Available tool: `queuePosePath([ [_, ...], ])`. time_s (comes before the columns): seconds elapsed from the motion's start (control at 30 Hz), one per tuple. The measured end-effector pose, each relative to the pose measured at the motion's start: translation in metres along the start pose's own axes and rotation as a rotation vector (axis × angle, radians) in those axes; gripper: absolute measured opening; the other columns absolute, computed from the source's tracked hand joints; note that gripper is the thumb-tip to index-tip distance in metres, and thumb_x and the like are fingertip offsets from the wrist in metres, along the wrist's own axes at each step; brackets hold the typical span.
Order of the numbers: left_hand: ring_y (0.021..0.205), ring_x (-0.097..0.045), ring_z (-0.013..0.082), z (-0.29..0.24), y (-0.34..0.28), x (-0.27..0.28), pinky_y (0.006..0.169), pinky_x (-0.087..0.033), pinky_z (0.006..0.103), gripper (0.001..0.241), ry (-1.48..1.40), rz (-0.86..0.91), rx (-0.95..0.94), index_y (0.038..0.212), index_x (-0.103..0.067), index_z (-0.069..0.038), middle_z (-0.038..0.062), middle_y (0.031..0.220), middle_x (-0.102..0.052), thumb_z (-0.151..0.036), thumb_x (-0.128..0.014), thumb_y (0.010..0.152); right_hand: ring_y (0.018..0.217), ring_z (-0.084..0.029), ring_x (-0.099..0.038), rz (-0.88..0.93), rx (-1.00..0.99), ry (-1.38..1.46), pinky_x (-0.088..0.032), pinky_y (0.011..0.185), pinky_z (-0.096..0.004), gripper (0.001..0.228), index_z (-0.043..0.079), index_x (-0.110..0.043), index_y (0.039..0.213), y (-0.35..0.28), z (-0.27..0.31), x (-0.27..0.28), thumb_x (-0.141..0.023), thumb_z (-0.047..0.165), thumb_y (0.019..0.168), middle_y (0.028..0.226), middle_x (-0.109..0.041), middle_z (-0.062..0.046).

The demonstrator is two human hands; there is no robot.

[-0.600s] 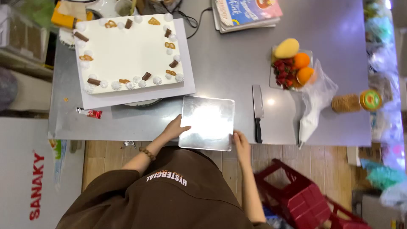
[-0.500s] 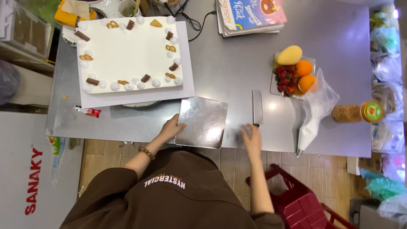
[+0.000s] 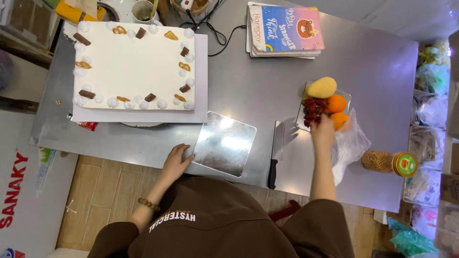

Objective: Slicing oranges and strawberries on a small cutting board to prepare decorations for a cake.

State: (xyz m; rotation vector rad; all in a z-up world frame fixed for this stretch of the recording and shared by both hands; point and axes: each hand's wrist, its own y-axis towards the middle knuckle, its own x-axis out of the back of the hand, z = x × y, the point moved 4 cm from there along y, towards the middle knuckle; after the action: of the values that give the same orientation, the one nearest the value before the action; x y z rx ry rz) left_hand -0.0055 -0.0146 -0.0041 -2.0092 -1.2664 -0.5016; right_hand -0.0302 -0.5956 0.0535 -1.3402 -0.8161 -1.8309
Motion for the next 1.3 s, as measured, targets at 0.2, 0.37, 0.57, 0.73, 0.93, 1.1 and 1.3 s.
queuePosePath([
  [0.2, 0.136, -0.051, 0.0333, 0.002, -0.019, -0.013, 0.110, -0.044, 0.0414, 0.054, -0.044, -0.049, -0.044, 0.136, -0.060, -0.009, 0.015, 0.149, -0.050, -0.036, -0.068, 0.091, 0.117, -0.044, -0.060, 0.041, -0.045, -0.115, -0.050, 0.098, -0.050, 0.055, 0.010, -0.064, 0.136, 0.145, -0.103, -0.033, -0.074, 0.008, 0.082, 0.134, -0.060, -0.024],
  [0.37, 0.135, -0.051, 0.0331, -0.018, -0.014, 0.001, 0.110, -0.044, 0.0413, 0.054, -0.065, -0.022, -0.034, 0.137, -0.058, -0.009, 0.014, 0.147, -0.051, -0.035, -0.068, 0.091, 0.122, -0.042, -0.061, 0.373, -0.091, -0.054, -0.049, 0.102, -0.049, 0.070, 0.015, -0.063, 0.138, 0.192, -0.142, -0.090, -0.080, 0.012, 0.071, 0.131, -0.064, -0.022],
  [0.57, 0.135, -0.051, 0.0323, -0.032, -0.001, 0.003, 0.111, -0.043, 0.0407, 0.056, 0.019, 0.067, -0.016, 0.138, -0.057, -0.011, 0.013, 0.149, -0.050, -0.040, -0.067, 0.091, 0.124, -0.037, -0.064, 0.496, -0.184, -0.076, -0.051, 0.104, -0.049, 0.082, 0.022, -0.064, 0.139, 0.193, -0.119, -0.059, -0.089, 0.021, 0.061, 0.132, -0.069, -0.015],
  [0.73, 0.137, -0.047, 0.0329, -0.045, 0.008, -0.002, 0.111, -0.041, 0.0424, 0.058, 0.142, 0.176, -0.034, 0.139, -0.055, -0.008, 0.012, 0.151, -0.047, -0.043, -0.066, 0.093, 0.121, -0.043, -0.061, 0.367, -0.118, -0.195, -0.050, 0.100, -0.053, 0.089, 0.027, -0.068, 0.136, 0.178, -0.132, -0.040, -0.098, 0.048, 0.055, 0.134, -0.060, -0.021],
  [0.93, 0.134, -0.049, 0.0339, -0.046, 0.019, -0.003, 0.107, -0.042, 0.0457, 0.055, 0.243, 0.179, -0.192, 0.135, -0.058, -0.008, 0.014, 0.149, -0.049, -0.041, -0.067, 0.092, 0.120, -0.050, -0.055, 0.068, -0.101, -0.149, -0.048, 0.098, -0.056, 0.089, 0.016, -0.065, 0.138, 0.154, -0.119, 0.018, -0.101, 0.044, 0.061, 0.141, -0.052, -0.025],
  [1.1, 0.122, -0.066, 0.0239, -0.105, 0.029, -0.014, 0.102, -0.055, 0.0372, 0.052, -0.316, 0.379, -0.270, 0.137, -0.062, -0.007, 0.010, 0.135, -0.067, -0.040, -0.066, 0.097, 0.133, -0.035, -0.058, -0.115, -0.002, 0.985, -0.055, 0.107, -0.049, 0.072, 0.011, -0.045, 0.155, 0.053, 0.027, 0.081, -0.087, 0.027, 0.099, 0.151, -0.045, -0.016],
  [1.3, 0.137, -0.053, 0.0216, -0.152, 0.064, -0.073, 0.103, -0.051, 0.0375, 0.065, -1.031, 0.417, -0.232, 0.156, -0.037, -0.009, 0.009, 0.155, -0.050, -0.038, -0.060, 0.102, 0.132, -0.031, -0.054, -0.038, -0.111, 1.458, -0.053, 0.106, -0.044, 0.059, 0.006, -0.045, 0.151, -0.133, 0.211, -0.031, -0.072, 0.014, 0.099, 0.147, -0.047, -0.013],
])
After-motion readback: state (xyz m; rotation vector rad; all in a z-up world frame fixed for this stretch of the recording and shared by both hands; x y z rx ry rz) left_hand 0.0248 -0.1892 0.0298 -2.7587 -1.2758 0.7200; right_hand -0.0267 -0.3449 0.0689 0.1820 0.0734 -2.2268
